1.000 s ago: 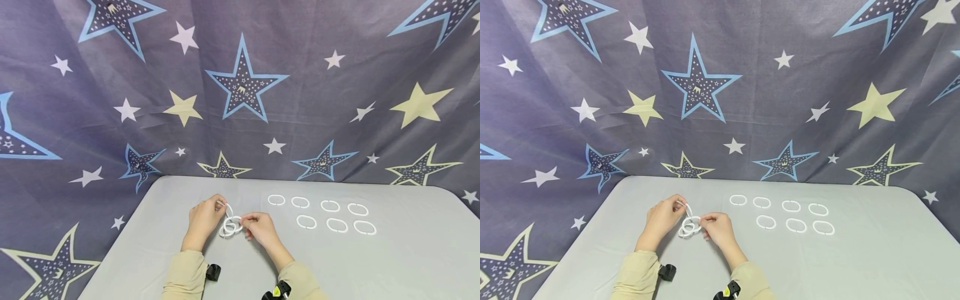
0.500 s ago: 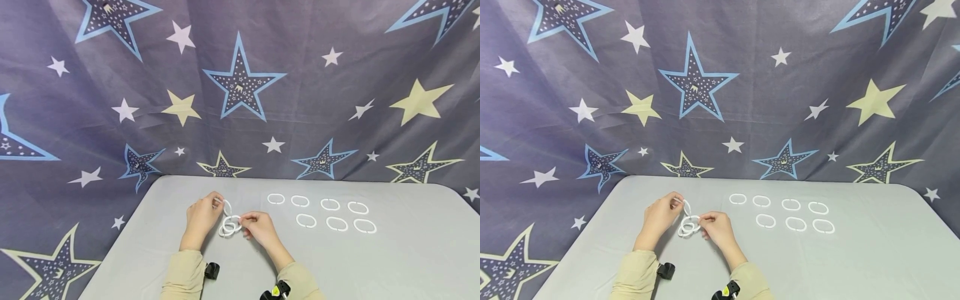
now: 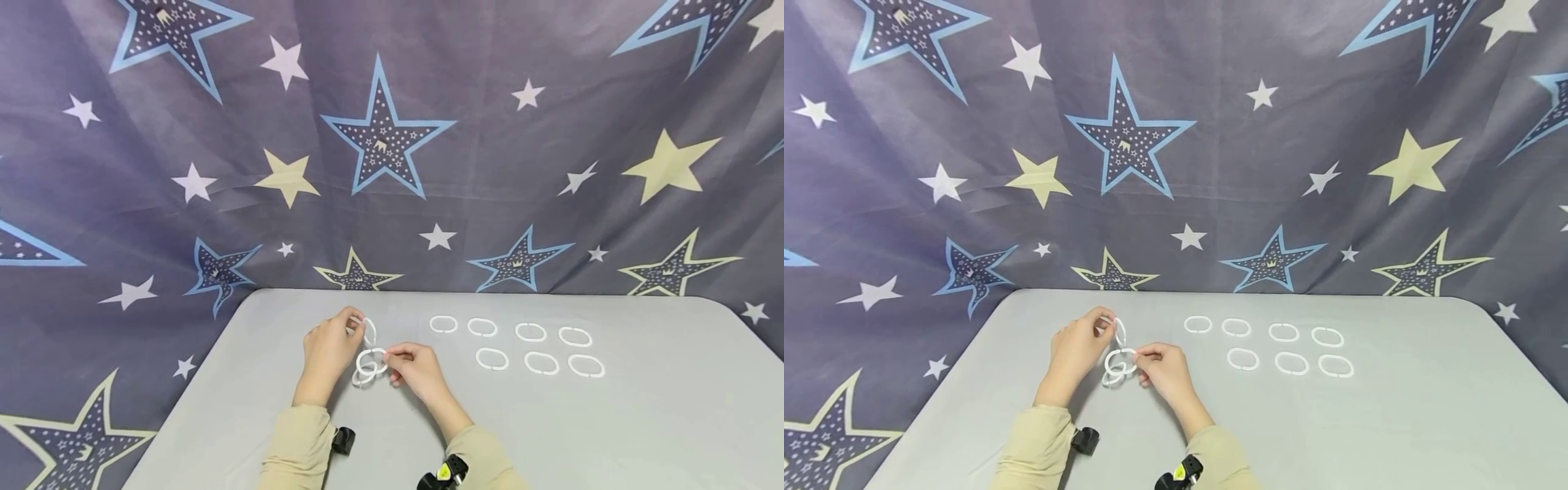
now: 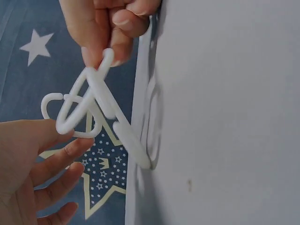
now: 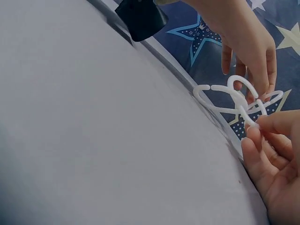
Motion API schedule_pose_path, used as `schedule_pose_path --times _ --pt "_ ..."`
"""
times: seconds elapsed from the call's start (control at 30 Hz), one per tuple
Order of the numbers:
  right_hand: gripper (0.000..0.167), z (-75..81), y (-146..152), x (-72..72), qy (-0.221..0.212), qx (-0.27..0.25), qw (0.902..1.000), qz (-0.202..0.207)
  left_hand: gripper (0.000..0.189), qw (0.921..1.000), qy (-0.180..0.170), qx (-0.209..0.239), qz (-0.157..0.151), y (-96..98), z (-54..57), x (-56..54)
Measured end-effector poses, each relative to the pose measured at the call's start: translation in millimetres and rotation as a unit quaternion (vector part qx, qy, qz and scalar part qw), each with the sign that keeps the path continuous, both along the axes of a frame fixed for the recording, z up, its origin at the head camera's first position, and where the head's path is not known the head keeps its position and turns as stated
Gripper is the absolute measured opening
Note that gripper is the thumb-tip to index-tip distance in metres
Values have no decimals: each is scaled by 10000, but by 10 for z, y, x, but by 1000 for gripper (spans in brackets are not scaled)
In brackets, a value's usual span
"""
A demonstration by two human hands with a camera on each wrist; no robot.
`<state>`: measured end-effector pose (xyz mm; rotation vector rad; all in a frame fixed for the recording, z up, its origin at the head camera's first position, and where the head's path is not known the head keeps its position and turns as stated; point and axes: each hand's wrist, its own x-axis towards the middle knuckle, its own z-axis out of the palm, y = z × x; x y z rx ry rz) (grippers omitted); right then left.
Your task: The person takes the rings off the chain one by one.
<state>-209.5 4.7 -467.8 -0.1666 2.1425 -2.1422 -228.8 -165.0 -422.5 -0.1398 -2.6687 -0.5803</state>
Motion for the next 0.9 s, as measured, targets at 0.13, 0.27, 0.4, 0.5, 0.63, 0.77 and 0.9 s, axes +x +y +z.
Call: schedule_pose_path --times 0.13,0.27,0.4,0.5,0.63,0.77,0.9 --pt "20 7 9 13 -11 -100 9999 -40 7 9994 236 -187 -145 9 9 -31" --pt "20 6 10 20 98 -69 9999 -16 10 9982 220 -487 -283 27 51 -83" --pt "19 7 1 23 174 105 9998 -31 10 9957 17 -795 -476 63 116 -132" --pt "18 6 -5 23 259 246 9994 -39 9 9931 -53 -963 -674 88 149 -185" --pt "17 -7 -10 14 305 315 9990 -9 8 9899 -69 -1087 -909 93 169 -282" --pt "16 -1 -8 20 303 319 9990 -67 10 9860 -186 -1187 -1152 65 179 -399" --pt "16 -1 -5 29 341 249 9990 -134 13 9816 -441 -1119 -1480 14 157 -527"
